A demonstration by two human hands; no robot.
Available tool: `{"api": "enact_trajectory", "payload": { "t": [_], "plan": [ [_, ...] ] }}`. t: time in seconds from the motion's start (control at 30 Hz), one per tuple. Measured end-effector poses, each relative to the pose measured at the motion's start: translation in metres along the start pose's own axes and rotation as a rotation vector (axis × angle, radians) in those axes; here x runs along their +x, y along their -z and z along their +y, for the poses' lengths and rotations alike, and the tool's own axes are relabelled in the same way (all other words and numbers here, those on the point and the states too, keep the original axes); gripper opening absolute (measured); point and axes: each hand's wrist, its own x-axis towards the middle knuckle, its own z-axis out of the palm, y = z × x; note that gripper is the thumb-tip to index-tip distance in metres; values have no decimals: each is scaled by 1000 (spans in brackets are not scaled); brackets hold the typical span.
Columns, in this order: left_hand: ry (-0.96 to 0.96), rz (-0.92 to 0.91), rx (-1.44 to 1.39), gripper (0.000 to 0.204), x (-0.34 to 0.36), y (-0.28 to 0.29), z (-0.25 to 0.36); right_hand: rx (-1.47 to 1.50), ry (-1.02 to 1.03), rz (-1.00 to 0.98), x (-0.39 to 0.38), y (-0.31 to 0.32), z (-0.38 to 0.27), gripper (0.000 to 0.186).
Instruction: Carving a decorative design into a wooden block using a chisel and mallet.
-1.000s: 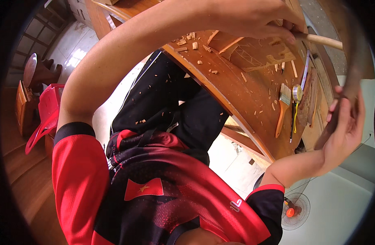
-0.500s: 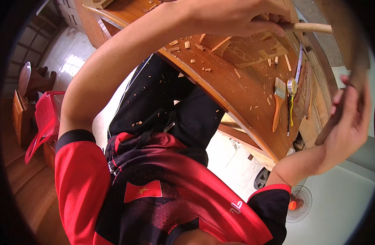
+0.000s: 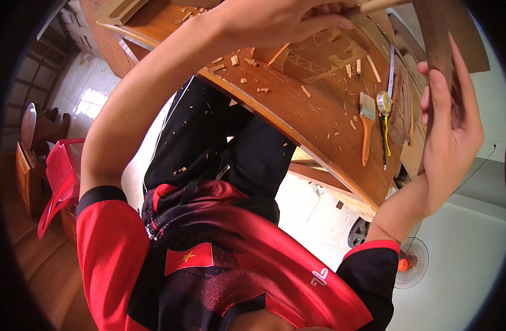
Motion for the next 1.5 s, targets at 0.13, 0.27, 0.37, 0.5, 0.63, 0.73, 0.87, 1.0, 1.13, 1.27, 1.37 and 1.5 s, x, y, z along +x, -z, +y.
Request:
{"api": "enact_trajectory", "payload": {
  "t": [0.13, 0.27, 0.37, 0.5, 0.63, 0.73, 0.87, 1.0, 1.13, 1.27, 1.37, 1.5],
  "plan": [
    [10, 46, 8, 25, -2, 1, 2, 213, 29, 162, 0, 4, 8, 40],
    [-22, 91, -5, 22, -1, 0, 1, 197, -20, 74, 8, 16, 8, 35],
    [11, 93, 1, 19, -6, 0, 4, 413, -9, 214, 13, 11, 24, 37],
    [-154, 305, -76, 18, -24, -9, -11, 350, -208, -9, 14, -42, 44, 43],
    [33, 239, -92, 19, -36, -17, -1, 148, -84, -55, 20, -59, 67, 40],
    [-144, 321, -26, 13, -48, -34, -23, 238, -197, -175, 21, -63, 77, 46],
    [-155, 481, -37, 13, -70, -49, -19, 386, -336, -134, 17, -68, 82, 42],
    [73, 678, -146, 17, -85, -59, -7, 461, -379, -146, 17, -73, 81, 42],
    [197, 618, -123, 18, -61, -32, 4, 470, -405, -88, 18, -69, 80, 43],
    [210, 449, -91, 17, -27, -9, 8, 444, -425, -75, 19, -75, 81, 42],
    [177, 406, -75, 15, -17, -6, 2, 460, -432, -82, 19, -78, 78, 41],
    [253, 242, -59, 21, -16, -2, 8, 487, -413, -90, 20, -78, 84, 40]
  ]
}}
